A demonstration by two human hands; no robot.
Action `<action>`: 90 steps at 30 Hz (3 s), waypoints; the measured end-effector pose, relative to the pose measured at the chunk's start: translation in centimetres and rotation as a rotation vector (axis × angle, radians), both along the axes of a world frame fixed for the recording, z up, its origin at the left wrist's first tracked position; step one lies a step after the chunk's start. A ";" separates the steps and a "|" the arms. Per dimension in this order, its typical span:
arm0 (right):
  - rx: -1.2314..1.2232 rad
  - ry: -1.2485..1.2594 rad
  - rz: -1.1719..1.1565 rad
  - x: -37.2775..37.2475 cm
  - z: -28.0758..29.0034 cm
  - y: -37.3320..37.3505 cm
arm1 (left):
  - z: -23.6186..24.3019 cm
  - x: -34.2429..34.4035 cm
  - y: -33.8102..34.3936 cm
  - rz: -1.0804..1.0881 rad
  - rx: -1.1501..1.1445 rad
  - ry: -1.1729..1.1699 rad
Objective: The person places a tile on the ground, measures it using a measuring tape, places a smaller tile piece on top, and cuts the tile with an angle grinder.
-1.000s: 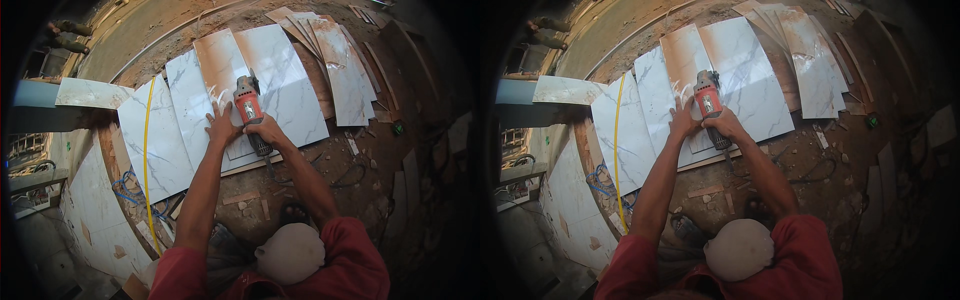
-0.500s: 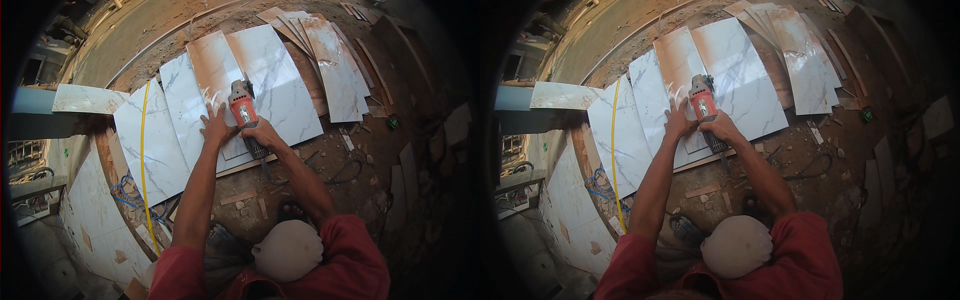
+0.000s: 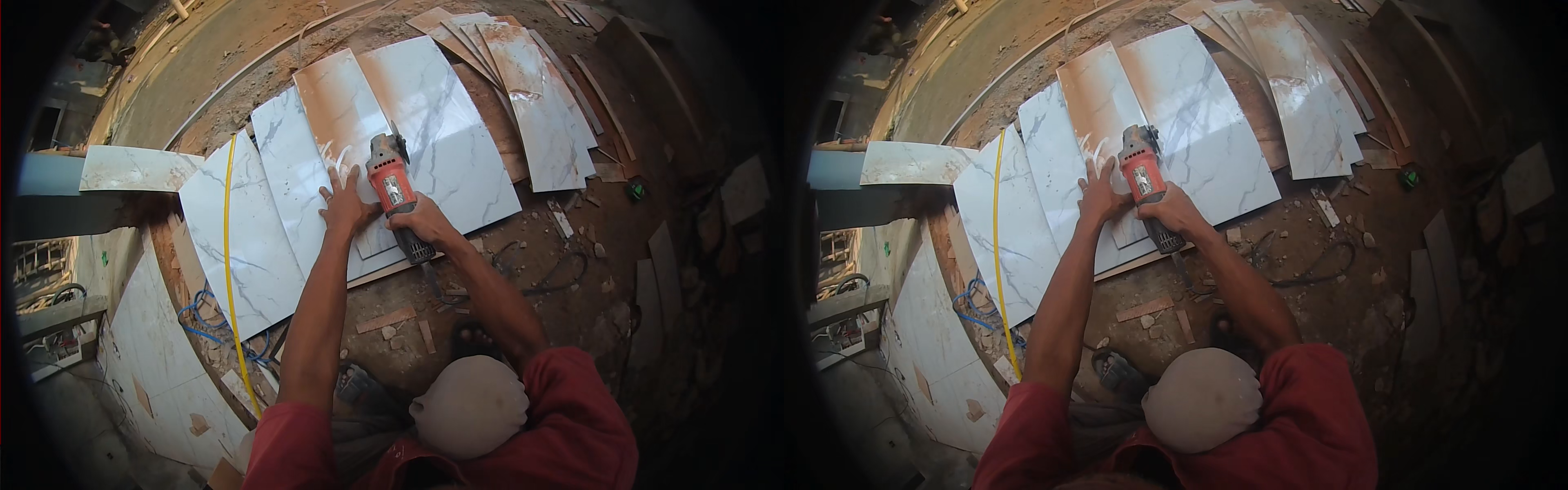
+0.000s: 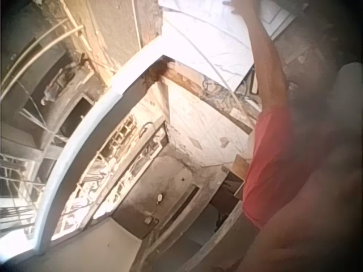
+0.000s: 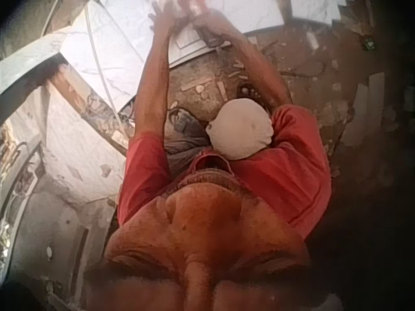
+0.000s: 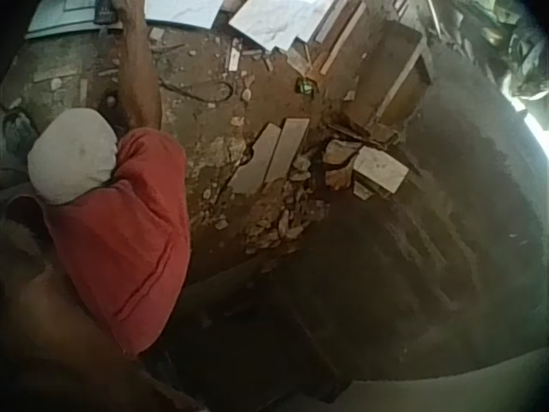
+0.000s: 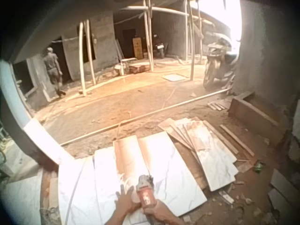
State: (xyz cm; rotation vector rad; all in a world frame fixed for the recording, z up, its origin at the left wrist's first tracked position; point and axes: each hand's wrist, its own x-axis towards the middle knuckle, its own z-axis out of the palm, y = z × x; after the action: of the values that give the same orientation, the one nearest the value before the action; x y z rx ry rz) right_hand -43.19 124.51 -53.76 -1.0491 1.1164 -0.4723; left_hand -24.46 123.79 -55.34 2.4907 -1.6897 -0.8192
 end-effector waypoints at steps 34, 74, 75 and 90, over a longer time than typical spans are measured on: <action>0.005 0.050 0.021 -1.7 -1.5 3.1 | -0.5 -0.2 0.0 0.006 -0.016 0.002; 0.040 0.116 0.014 -2.9 -0.6 6.2 | -0.3 0.1 -0.1 0.027 0.044 0.032; 0.037 0.133 0.022 -2.9 -0.7 6.2 | -0.2 0.0 -0.1 0.027 0.044 0.032; 0.038 0.131 0.037 -3.2 -0.5 6.9 | -0.6 0.3 0.1 0.014 0.007 -0.017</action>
State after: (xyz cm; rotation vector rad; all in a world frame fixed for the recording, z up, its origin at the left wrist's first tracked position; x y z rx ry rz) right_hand -46.36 131.41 -54.26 -1.0775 1.2151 -0.3552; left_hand -24.14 123.92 -55.94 2.5189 -1.6750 -0.8066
